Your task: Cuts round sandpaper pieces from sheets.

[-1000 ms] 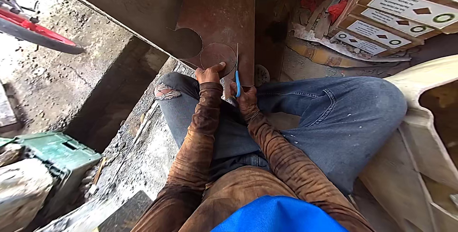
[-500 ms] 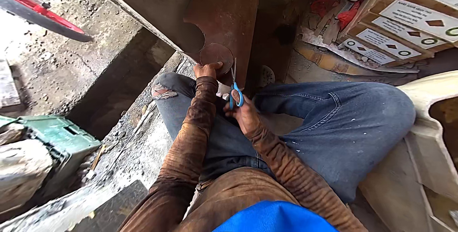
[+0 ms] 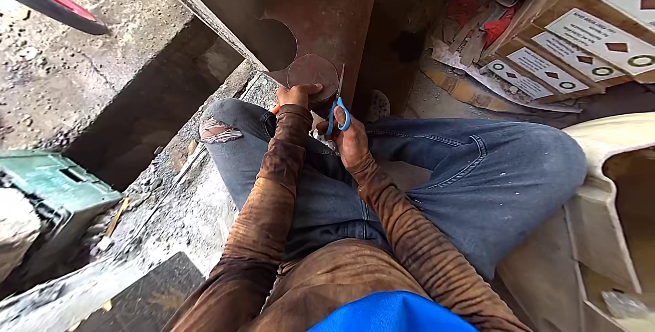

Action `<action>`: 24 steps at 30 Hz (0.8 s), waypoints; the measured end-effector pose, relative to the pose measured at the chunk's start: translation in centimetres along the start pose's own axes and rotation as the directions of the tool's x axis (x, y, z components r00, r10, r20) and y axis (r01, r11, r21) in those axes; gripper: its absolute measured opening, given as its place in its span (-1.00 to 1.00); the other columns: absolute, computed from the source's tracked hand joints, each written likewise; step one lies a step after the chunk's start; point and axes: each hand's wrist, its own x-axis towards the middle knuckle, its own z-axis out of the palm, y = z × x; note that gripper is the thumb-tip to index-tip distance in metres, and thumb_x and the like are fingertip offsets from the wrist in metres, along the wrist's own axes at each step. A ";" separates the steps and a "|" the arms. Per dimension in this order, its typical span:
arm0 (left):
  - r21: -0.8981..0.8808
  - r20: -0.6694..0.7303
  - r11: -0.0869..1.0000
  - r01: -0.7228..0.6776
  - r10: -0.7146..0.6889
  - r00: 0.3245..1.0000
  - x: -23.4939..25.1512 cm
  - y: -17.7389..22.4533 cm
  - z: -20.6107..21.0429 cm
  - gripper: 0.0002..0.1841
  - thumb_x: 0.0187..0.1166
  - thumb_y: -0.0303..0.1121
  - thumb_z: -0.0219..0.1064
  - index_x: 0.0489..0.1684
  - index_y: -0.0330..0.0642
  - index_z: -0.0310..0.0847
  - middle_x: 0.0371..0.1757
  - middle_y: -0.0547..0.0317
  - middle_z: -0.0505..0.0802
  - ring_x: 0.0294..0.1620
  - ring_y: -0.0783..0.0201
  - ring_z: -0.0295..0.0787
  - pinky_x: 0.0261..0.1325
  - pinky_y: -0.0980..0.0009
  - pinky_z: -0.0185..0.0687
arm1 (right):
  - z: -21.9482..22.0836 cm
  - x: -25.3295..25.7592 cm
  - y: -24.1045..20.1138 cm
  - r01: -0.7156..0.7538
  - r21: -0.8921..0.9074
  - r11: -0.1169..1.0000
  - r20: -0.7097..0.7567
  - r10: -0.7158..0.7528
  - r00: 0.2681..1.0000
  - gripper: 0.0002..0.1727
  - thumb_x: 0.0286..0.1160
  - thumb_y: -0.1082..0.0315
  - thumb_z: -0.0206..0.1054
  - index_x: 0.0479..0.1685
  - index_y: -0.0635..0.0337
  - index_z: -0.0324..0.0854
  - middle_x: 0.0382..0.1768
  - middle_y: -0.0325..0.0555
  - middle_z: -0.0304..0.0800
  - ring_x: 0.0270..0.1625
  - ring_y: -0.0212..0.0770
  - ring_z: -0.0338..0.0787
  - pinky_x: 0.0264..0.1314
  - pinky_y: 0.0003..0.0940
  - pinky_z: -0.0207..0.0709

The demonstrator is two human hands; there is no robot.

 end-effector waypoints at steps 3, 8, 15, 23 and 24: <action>-0.024 0.009 1.000 -0.002 0.003 1.000 -0.2 0.4 -0.2 -0.45 0.06 -0.85 0.49 0.12 -0.44 0.48 -0.18 -0.28 0.86 -0.30 -0.10 0.90 -0.25 -0.05 0.90 | -0.9 0.3 0.6 -0.005 0.056 0.998 0.086 0.000 0.996 -0.48 0.72 -0.04 0.15 0.26 0.25 0.59 -0.28 0.00 0.86 -0.25 -0.19 0.84 -0.13 -0.27 0.74; -0.002 0.040 0.984 -0.179 0.179 0.983 -2.2 2.2 -1.6 -0.53 -0.01 -0.88 0.50 -0.06 -0.45 0.56 -0.26 -0.19 0.88 -0.31 0.00 0.91 -0.25 0.04 0.91 | -1.2 -0.6 -1.8 -0.162 0.161 0.974 0.304 0.108 0.947 -0.59 0.71 0.08 0.15 0.22 0.25 0.56 -0.26 0.03 0.85 -0.20 -0.10 0.88 -0.14 -0.23 0.79; -0.015 0.196 0.861 -0.508 0.501 0.843 -7.8 5.9 -3.5 -0.54 0.12 -0.78 0.51 -0.04 -0.15 0.60 -0.19 0.16 0.90 -0.16 0.23 0.90 -0.08 0.20 0.91 | 0.7 -2.1 -5.9 -0.171 0.267 0.948 0.523 0.007 0.853 -0.54 0.60 0.25 0.33 0.37 0.32 0.46 0.01 0.15 0.86 0.02 -0.12 0.90 -0.19 -0.37 0.79; -0.255 0.075 0.826 -0.502 0.534 0.842 -9.4 10.2 -3.7 -0.61 0.03 -0.92 0.41 -0.21 -0.35 0.62 -0.29 -0.10 0.89 -0.28 0.08 0.91 -0.17 0.09 0.91 | 4.3 -3.0 -6.7 -0.131 0.428 0.894 0.564 -0.150 0.812 -0.44 0.51 0.23 0.48 0.36 0.40 0.46 -0.11 0.04 0.82 -0.02 -0.07 0.89 0.02 -0.13 0.85; -0.262 0.061 0.832 -0.490 0.521 0.852 -9.5 10.4 -3.9 -0.63 0.03 -0.92 0.40 -0.22 -0.37 0.63 -0.29 -0.11 0.89 -0.28 0.07 0.91 -0.18 0.09 0.91 | 4.7 -3.2 -6.3 -0.135 0.447 0.884 0.552 -0.154 0.820 -0.46 0.51 0.24 0.47 0.34 0.40 0.45 -0.12 0.00 0.81 -0.04 -0.09 0.88 0.01 -0.13 0.85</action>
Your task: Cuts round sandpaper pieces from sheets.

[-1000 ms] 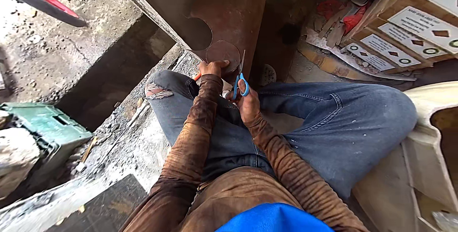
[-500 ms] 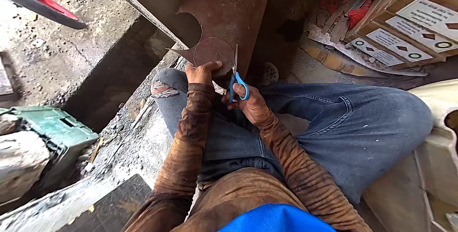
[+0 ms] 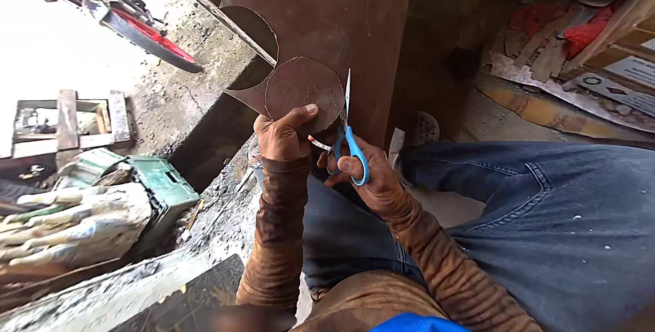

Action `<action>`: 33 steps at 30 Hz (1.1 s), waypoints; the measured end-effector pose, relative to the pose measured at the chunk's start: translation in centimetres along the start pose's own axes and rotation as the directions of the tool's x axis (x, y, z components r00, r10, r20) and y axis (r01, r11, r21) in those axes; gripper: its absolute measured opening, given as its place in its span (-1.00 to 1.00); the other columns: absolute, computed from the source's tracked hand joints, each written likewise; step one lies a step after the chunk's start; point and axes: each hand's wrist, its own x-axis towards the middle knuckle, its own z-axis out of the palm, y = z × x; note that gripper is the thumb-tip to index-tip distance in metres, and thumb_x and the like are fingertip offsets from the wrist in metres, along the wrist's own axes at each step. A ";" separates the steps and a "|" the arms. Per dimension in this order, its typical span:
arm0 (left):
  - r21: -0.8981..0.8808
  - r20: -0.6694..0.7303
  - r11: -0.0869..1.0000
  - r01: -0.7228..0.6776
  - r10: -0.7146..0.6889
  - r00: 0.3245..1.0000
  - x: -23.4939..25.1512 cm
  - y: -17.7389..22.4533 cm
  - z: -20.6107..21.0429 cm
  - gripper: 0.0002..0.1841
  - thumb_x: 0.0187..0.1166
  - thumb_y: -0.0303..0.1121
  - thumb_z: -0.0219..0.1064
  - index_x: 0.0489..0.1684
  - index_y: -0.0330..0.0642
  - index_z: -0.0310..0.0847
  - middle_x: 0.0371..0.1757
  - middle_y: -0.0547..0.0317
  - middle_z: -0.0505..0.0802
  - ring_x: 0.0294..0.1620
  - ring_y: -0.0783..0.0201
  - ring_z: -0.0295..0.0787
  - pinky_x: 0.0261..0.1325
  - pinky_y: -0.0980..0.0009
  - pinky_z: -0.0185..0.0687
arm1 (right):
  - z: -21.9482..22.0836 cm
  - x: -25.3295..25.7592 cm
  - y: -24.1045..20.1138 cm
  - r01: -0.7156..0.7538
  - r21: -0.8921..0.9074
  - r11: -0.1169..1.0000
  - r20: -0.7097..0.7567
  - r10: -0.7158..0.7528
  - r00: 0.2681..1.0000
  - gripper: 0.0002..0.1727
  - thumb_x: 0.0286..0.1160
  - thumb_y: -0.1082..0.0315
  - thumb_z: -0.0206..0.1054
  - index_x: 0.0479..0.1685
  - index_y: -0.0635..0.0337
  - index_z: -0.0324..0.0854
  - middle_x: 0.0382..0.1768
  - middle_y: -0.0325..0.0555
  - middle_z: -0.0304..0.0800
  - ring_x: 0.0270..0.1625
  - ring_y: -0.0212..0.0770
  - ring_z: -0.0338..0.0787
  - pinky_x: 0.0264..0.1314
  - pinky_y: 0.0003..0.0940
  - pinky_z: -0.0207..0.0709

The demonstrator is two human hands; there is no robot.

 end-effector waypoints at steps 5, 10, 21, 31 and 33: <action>0.009 -0.046 1.000 -0.007 0.007 0.999 0.2 0.3 -0.1 -0.62 0.03 -0.94 0.38 -0.23 -0.38 0.61 -0.30 -0.14 0.88 -0.30 0.05 0.90 -0.19 0.07 0.90 | 0.9 0.7 2.4 0.105 0.029 0.994 -0.053 -0.103 0.993 -0.51 0.55 0.20 0.44 0.30 0.35 0.47 -0.12 -0.04 0.80 -0.02 -0.09 0.87 0.12 -0.01 0.82; 0.368 0.109 0.841 -0.397 0.385 0.916 -0.2 -0.8 -0.3 -0.55 -0.12 -0.82 0.56 -0.20 -0.27 0.69 -0.33 0.10 0.93 -0.27 0.21 0.94 -0.16 0.19 0.94 | 0.4 0.6 2.3 0.098 0.075 0.992 -0.115 -0.089 0.989 -0.61 0.64 0.15 0.31 0.15 0.33 0.52 -0.28 -0.01 0.83 -0.14 -0.06 0.91 0.07 -0.04 0.83; 0.271 -0.056 0.935 -0.230 0.254 0.966 1.8 0.3 -2.8 -0.57 -0.11 -0.94 0.47 -0.26 -0.38 0.65 -0.34 -0.09 0.89 -0.32 0.09 0.91 -0.22 0.12 0.91 | 2.1 2.9 4.0 -0.011 -0.127 0.992 0.001 0.011 1.000 -0.66 0.62 0.33 0.32 0.18 0.44 0.58 -0.28 -0.10 0.85 -0.35 -0.38 0.78 -0.40 -0.54 0.63; 0.181 -0.134 0.978 -0.107 0.132 0.982 1.8 0.8 -2.9 -0.57 -0.10 -0.99 0.41 -0.27 -0.41 0.61 -0.37 -0.15 0.87 -0.37 0.05 0.89 -0.26 0.10 0.90 | 1.9 2.7 6.1 0.104 -0.206 0.973 -0.088 -0.125 0.988 -0.70 0.52 0.38 0.38 0.07 0.46 0.63 -0.39 -0.16 0.80 -0.46 -0.45 0.68 -0.49 -0.60 0.50; 0.170 -0.140 0.981 -0.092 0.116 0.983 1.5 0.6 -2.7 -0.58 -0.08 -0.99 0.40 -0.27 -0.41 0.60 -0.37 -0.14 0.86 -0.37 0.05 0.88 -0.26 0.10 0.89 | 1.9 2.6 6.4 0.131 -0.211 0.969 -0.121 -0.159 0.980 -0.71 0.48 0.42 0.41 0.05 0.47 0.64 -0.40 -0.14 0.79 -0.46 -0.44 0.67 -0.48 -0.58 0.51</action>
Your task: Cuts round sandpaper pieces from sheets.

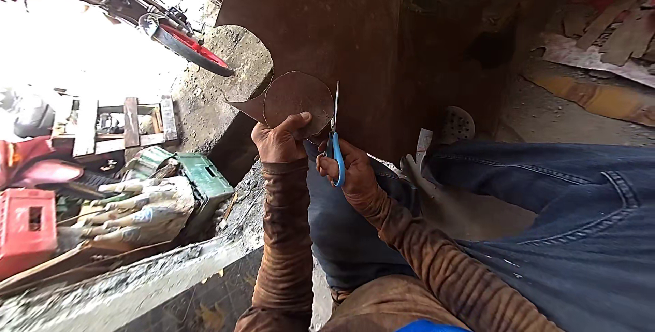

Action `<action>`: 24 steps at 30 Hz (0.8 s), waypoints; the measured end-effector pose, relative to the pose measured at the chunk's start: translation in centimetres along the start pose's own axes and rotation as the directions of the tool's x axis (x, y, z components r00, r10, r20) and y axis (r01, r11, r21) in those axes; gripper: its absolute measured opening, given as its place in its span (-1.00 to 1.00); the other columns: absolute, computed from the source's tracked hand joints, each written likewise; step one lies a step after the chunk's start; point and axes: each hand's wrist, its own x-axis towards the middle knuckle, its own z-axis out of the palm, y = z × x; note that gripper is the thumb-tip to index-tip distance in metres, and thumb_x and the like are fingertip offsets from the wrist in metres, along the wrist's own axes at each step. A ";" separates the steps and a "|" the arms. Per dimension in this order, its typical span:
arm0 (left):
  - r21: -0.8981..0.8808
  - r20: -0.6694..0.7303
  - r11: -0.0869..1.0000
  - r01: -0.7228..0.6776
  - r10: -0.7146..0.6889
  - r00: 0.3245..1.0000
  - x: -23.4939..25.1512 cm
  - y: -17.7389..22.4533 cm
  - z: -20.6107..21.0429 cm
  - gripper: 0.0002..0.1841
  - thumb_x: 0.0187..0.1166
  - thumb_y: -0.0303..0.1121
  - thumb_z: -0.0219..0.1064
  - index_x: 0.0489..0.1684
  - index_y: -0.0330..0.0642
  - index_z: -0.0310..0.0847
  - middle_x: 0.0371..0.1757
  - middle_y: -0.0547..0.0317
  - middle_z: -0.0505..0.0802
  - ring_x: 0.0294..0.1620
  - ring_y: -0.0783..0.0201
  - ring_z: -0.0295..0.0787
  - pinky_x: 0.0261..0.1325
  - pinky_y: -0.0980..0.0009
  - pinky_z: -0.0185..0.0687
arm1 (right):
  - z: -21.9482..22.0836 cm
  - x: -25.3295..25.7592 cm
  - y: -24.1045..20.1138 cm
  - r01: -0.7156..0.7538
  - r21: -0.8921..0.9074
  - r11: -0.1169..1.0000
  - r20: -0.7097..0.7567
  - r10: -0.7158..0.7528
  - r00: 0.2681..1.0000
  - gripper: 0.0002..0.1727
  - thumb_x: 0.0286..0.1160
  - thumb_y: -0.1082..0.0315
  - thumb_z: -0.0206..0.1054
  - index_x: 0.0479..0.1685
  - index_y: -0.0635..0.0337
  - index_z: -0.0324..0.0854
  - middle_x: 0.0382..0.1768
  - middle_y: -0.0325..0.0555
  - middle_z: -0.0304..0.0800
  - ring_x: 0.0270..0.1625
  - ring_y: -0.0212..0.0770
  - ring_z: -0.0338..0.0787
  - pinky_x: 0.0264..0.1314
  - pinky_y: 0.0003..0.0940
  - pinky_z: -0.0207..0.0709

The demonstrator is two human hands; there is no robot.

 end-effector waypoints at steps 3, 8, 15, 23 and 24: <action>0.002 0.017 1.000 -0.011 0.011 1.000 -0.6 -0.2 0.4 -0.58 -0.08 -0.99 0.40 -0.26 -0.41 0.61 -0.37 -0.13 0.87 -0.37 0.05 0.89 -0.26 0.10 0.90 | -0.2 0.0 -0.4 -0.009 0.027 1.000 -0.005 0.009 1.000 -0.69 0.49 0.44 0.41 0.10 0.50 0.60 -0.33 -0.09 0.80 -0.44 -0.38 0.73 -0.47 -0.54 0.62; -0.020 0.086 0.997 -0.070 0.072 0.994 -1.7 -0.2 1.0 -0.54 -0.13 -0.97 0.42 -0.24 -0.38 0.63 -0.35 -0.12 0.89 -0.33 0.07 0.91 -0.24 0.10 0.91 | -0.5 -0.3 -1.5 0.018 0.055 0.998 -0.001 -0.018 1.000 -0.53 0.52 0.12 0.44 0.03 0.45 0.59 -0.38 -0.10 0.81 -0.36 -0.26 0.84 -0.32 -0.36 0.79; -0.055 0.067 0.997 -0.047 0.050 0.997 -2.6 -0.1 1.4 -0.55 -0.08 -0.99 0.39 -0.20 -0.41 0.59 -0.33 -0.17 0.87 -0.33 0.03 0.90 -0.23 0.07 0.90 | -0.2 -0.4 -1.7 0.117 0.119 0.986 -0.051 -0.112 0.992 -0.42 0.45 -0.08 0.50 -0.11 0.39 0.64 -0.45 -0.11 0.82 -0.41 -0.27 0.84 -0.33 -0.38 0.77; -0.046 0.009 0.997 0.064 -0.064 0.998 -2.3 -0.2 1.7 -0.56 -0.02 -0.98 0.37 -0.18 -0.40 0.55 -0.34 -0.17 0.86 -0.37 0.02 0.88 -0.29 0.05 0.88 | -0.9 -0.4 -1.3 0.160 -0.080 0.984 -0.107 -0.168 0.980 -0.66 0.42 0.24 0.53 -0.11 0.40 0.71 -0.55 -0.21 0.76 -0.53 -0.39 0.73 -0.45 -0.48 0.66; -0.051 0.005 0.996 0.076 -0.076 0.997 -2.3 -0.3 1.7 -0.57 0.00 -0.98 0.36 -0.18 -0.39 0.54 -0.35 -0.17 0.85 -0.37 0.02 0.88 -0.30 0.07 0.88 | -1.0 -0.4 -1.2 0.158 -0.100 0.982 -0.113 -0.169 0.979 -0.67 0.41 0.25 0.54 -0.11 0.39 0.71 -0.56 -0.22 0.76 -0.54 -0.41 0.71 -0.47 -0.50 0.65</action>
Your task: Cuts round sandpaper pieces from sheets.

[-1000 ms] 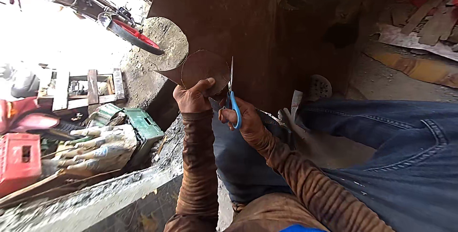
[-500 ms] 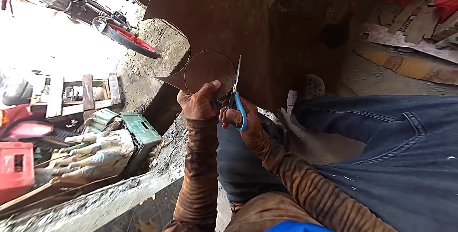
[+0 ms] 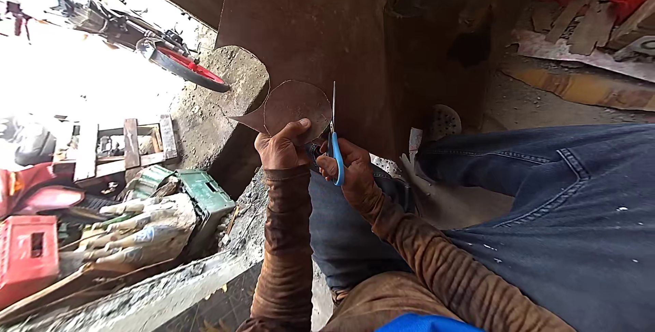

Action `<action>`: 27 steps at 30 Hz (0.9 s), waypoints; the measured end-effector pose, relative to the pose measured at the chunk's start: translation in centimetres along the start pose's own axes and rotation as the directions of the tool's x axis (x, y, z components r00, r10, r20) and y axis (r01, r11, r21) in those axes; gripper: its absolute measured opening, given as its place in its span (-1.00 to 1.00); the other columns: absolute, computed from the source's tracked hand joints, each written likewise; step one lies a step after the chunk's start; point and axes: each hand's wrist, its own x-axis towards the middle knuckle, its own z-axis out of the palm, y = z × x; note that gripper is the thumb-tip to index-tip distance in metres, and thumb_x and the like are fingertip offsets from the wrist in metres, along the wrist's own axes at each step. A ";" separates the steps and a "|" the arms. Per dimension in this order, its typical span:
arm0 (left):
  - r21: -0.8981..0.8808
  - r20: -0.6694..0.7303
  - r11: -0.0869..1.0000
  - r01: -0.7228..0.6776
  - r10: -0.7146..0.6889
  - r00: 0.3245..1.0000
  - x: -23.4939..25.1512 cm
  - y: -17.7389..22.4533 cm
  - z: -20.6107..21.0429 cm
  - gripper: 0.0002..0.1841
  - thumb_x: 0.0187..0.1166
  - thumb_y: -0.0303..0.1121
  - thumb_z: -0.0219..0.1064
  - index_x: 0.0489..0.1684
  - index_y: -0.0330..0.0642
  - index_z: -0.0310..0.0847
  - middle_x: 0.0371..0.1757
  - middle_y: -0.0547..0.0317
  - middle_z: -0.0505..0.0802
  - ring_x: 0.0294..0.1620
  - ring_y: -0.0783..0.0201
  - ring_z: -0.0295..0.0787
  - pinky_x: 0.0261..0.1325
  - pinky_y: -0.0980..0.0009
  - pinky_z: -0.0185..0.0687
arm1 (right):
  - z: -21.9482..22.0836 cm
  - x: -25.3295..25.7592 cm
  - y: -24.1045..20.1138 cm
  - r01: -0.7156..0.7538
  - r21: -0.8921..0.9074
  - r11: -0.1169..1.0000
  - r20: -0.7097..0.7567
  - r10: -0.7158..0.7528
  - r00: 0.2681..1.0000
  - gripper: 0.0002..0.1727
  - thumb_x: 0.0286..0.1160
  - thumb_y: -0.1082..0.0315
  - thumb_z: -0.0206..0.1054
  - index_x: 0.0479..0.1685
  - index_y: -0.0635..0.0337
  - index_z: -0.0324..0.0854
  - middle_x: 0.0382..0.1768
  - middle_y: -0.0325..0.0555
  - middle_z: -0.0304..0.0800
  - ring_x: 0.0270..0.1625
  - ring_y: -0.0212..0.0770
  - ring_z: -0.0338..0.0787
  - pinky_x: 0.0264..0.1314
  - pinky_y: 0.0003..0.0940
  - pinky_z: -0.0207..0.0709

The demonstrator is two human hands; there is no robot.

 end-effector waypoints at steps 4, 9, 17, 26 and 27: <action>0.005 -0.018 1.000 0.016 -0.016 1.000 0.3 -0.4 -0.3 -0.57 0.01 -0.98 0.37 -0.18 -0.40 0.55 -0.34 -0.16 0.85 -0.39 0.03 0.87 -0.32 0.08 0.87 | -0.4 -0.1 0.0 0.016 -0.115 0.993 -0.013 -0.017 1.000 -0.70 0.38 0.30 0.58 -0.13 0.39 0.74 -0.60 -0.24 0.73 -0.60 -0.45 0.66 -0.51 -0.54 0.60; 0.021 -0.007 1.000 -0.012 0.012 1.000 0.3 -0.5 -0.7 -0.56 -0.06 -0.97 0.39 -0.22 -0.40 0.56 -0.38 -0.14 0.85 -0.44 0.06 0.86 -0.40 0.12 0.86 | -1.3 -0.2 -2.9 -0.171 -0.032 0.985 0.131 0.174 0.976 -0.64 0.53 0.15 0.49 -0.13 0.34 0.67 -0.53 -0.20 0.78 -0.53 -0.39 0.74 -0.51 -0.52 0.62; -0.030 0.042 0.999 -0.043 0.044 0.998 -1.1 0.2 -0.4 -0.59 -0.02 -0.96 0.36 -0.22 -0.38 0.58 -0.38 -0.11 0.86 -0.40 0.09 0.88 -0.32 0.12 0.88 | -1.8 0.0 -2.8 -0.038 -0.048 0.998 0.178 0.046 0.983 -0.53 0.49 0.04 0.50 -0.12 0.38 0.66 -0.47 -0.16 0.82 -0.42 -0.33 0.81 -0.33 -0.43 0.71; 0.020 0.004 1.000 -0.014 0.014 1.000 -1.0 -0.1 -0.7 -0.58 -0.06 -0.98 0.39 -0.25 -0.40 0.58 -0.40 -0.13 0.86 -0.44 0.08 0.86 -0.39 0.14 0.86 | -1.0 0.1 -0.5 -0.091 -0.037 0.995 0.133 0.095 0.987 -0.67 0.30 0.50 0.50 0.02 0.50 0.69 -0.27 -0.01 0.90 -0.27 -0.25 0.88 -0.13 -0.37 0.79; 0.024 0.005 1.000 -0.013 0.013 1.000 -1.0 -0.2 -0.8 -0.58 -0.06 -0.98 0.39 -0.25 -0.40 0.58 -0.39 -0.13 0.86 -0.44 0.08 0.87 -0.38 0.13 0.87 | -1.1 0.0 -0.6 -0.101 -0.039 0.994 0.130 0.106 0.986 -0.67 0.30 0.48 0.52 0.02 0.49 0.70 -0.29 -0.02 0.90 -0.28 -0.26 0.88 -0.14 -0.37 0.80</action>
